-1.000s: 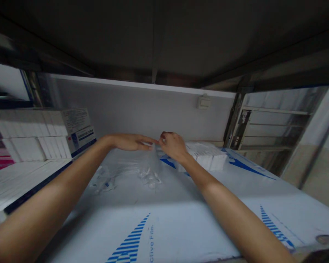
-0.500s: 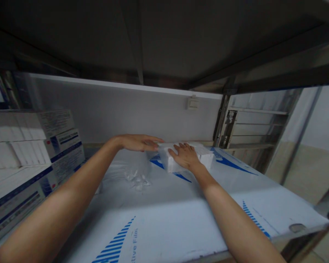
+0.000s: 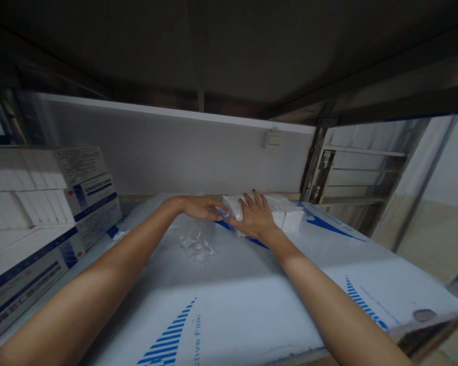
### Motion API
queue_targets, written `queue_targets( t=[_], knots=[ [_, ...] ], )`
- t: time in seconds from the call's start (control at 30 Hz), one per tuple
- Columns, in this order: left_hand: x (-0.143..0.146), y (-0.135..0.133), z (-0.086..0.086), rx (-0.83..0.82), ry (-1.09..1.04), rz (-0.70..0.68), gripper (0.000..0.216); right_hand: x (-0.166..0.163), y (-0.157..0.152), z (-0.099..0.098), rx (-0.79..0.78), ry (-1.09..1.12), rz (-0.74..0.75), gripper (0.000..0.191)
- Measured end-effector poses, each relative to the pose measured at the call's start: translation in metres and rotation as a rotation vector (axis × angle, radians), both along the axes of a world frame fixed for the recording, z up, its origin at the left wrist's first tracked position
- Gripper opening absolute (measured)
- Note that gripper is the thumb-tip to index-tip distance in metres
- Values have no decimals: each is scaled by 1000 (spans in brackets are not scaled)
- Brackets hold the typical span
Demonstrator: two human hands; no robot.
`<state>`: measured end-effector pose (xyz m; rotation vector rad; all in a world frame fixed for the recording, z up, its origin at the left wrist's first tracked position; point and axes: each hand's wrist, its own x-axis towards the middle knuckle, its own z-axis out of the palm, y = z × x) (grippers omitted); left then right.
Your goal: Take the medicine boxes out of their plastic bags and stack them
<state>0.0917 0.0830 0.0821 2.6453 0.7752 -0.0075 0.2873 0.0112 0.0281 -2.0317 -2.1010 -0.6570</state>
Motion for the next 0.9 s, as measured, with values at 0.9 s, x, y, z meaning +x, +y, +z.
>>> queue_targets(
  t=[0.9],
  knots=[
    [-13, -9, 34, 70, -41, -83, 72, 50, -27, 54, -542, 569, 508, 97]
  ],
)
